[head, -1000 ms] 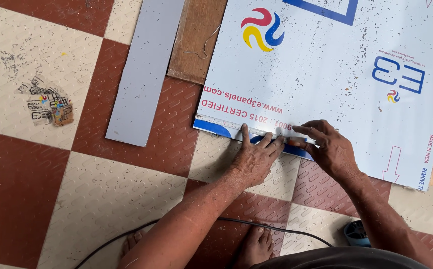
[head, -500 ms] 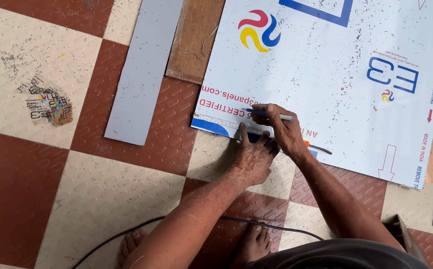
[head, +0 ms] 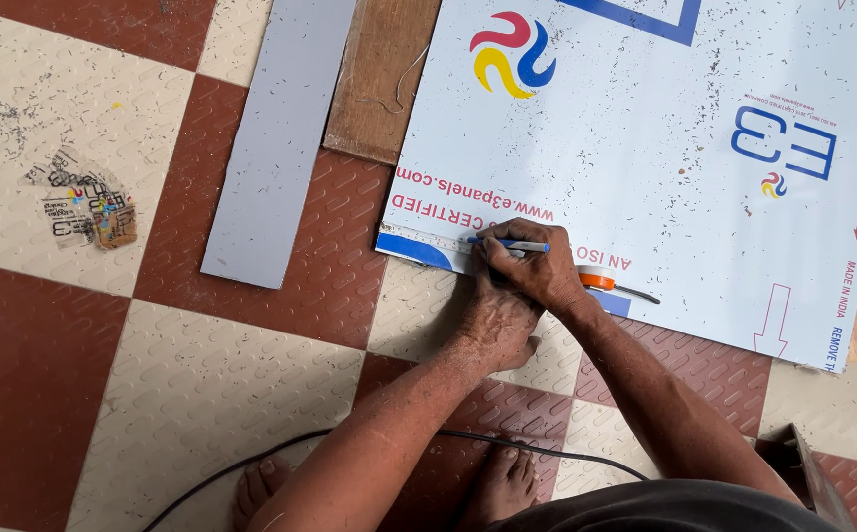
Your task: The person measures and marks a line on a panel using a tape measure and a pen, then aligns a strip of material over the mark. They cut through the panel along the edge of the strip using a power saw.
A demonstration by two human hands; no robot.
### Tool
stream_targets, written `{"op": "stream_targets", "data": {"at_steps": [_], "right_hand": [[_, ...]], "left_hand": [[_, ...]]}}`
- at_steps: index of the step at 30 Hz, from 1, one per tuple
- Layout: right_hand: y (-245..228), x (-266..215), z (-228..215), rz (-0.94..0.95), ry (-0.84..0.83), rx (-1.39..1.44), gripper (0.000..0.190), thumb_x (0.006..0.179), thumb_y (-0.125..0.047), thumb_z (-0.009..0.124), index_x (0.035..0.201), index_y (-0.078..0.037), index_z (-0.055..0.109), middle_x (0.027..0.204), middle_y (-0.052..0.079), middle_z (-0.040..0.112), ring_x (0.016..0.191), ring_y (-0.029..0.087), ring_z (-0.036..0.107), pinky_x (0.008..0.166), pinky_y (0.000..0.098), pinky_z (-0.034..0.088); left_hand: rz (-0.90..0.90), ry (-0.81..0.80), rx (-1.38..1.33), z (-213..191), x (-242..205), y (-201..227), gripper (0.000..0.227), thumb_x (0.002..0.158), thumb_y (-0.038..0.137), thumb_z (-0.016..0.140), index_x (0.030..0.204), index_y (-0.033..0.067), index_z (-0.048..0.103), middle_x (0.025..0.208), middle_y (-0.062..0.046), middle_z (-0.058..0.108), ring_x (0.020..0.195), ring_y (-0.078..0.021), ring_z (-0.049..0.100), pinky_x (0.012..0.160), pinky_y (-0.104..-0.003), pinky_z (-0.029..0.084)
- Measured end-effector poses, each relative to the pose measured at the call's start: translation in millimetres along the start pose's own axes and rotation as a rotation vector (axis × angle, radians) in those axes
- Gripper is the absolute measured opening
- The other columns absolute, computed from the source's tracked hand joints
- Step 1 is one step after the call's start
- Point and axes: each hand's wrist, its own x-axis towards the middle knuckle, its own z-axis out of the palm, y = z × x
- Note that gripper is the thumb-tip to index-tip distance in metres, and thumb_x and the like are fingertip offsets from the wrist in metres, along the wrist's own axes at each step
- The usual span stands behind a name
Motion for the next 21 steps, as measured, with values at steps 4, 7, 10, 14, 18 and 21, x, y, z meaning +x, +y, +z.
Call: {"op": "stream_targets", "data": {"at_steps": [4, 7, 10, 14, 18, 21], "right_hand": [[2.0, -1.7, 1.9, -0.054, 0.005, -0.019, 0.023, 0.093, -0.023, 0.071, 0.107, -0.005, 0.078, 0.105, 0.011, 0.08, 0.093, 0.02, 0.079, 0.084, 0.0335, 0.066], [1.0, -2.0, 1.8, -0.048, 0.006, -0.027, 0.024, 0.093, -0.023, 0.072, 0.108, -0.006, 0.078, 0.104, 0.011, 0.079, 0.093, 0.02, 0.079, 0.084, 0.0335, 0.065], [-2.4, -2.3, 0.8, -0.024, 0.0, -0.025, 0.024, 0.093, -0.023, 0.071, 0.109, -0.006, 0.078, 0.104, 0.011, 0.08, 0.092, 0.02, 0.079, 0.083, 0.0337, 0.065], [0.2, -1.8, 1.1, -0.047, 0.009, -0.021, 0.023, 0.093, -0.022, 0.072, 0.108, -0.006, 0.078, 0.104, 0.011, 0.08, 0.093, 0.02, 0.079, 0.084, 0.0337, 0.065], [1.3, -2.2, 0.6, -0.011, -0.008, -0.003, 0.024, 0.093, -0.022, 0.071, 0.109, -0.006, 0.077, 0.105, 0.011, 0.079, 0.093, 0.02, 0.079, 0.084, 0.0334, 0.065], [1.2, -1.5, 1.0, -0.017, -0.01, -0.008, 0.023, 0.094, -0.022, 0.07, 0.109, -0.006, 0.077, 0.105, 0.01, 0.08, 0.093, 0.02, 0.079, 0.083, 0.0328, 0.065]], "left_hand": [[0.007, -0.046, 0.01, 4.8, 1.0, 0.8, 0.077, 0.091, 0.045, 0.067, 0.154, 0.009, 0.043, 0.154, -0.013, 0.047, 0.15, -0.0288, 0.03, 0.12, -0.078, 0.004], [0.008, -0.03, 0.031, 4.2, -0.2, 0.8, 0.075, 0.091, 0.047, 0.067, 0.151, 0.0083, 0.046, 0.154, -0.014, 0.047, 0.15, -0.0301, 0.03, 0.119, -0.078, 0.005], [0.006, 0.0, 0.047, 4.2, 0.0, 0.5, 0.075, 0.089, 0.048, 0.067, 0.149, 0.0082, 0.046, 0.154, -0.015, 0.045, 0.15, -0.0315, 0.028, 0.117, -0.078, 0.005], [0.004, 0.002, 0.036, 5.9, 0.8, 0.8, 0.075, 0.089, 0.048, 0.067, 0.149, 0.0085, 0.046, 0.153, -0.015, 0.045, 0.15, -0.032, 0.028, 0.116, -0.078, 0.005], [0.003, -0.004, -0.001, 2.1, -2.7, 0.8, 0.075, 0.089, 0.047, 0.068, 0.15, 0.0101, 0.047, 0.153, -0.014, 0.046, 0.151, -0.0332, 0.028, 0.117, -0.081, 0.001], [0.005, 0.014, 0.0, 2.1, -3.5, 0.0, 0.076, 0.088, 0.047, 0.069, 0.15, 0.0104, 0.047, 0.154, -0.014, 0.045, 0.151, -0.0339, 0.028, 0.117, -0.082, 0.0]]}}
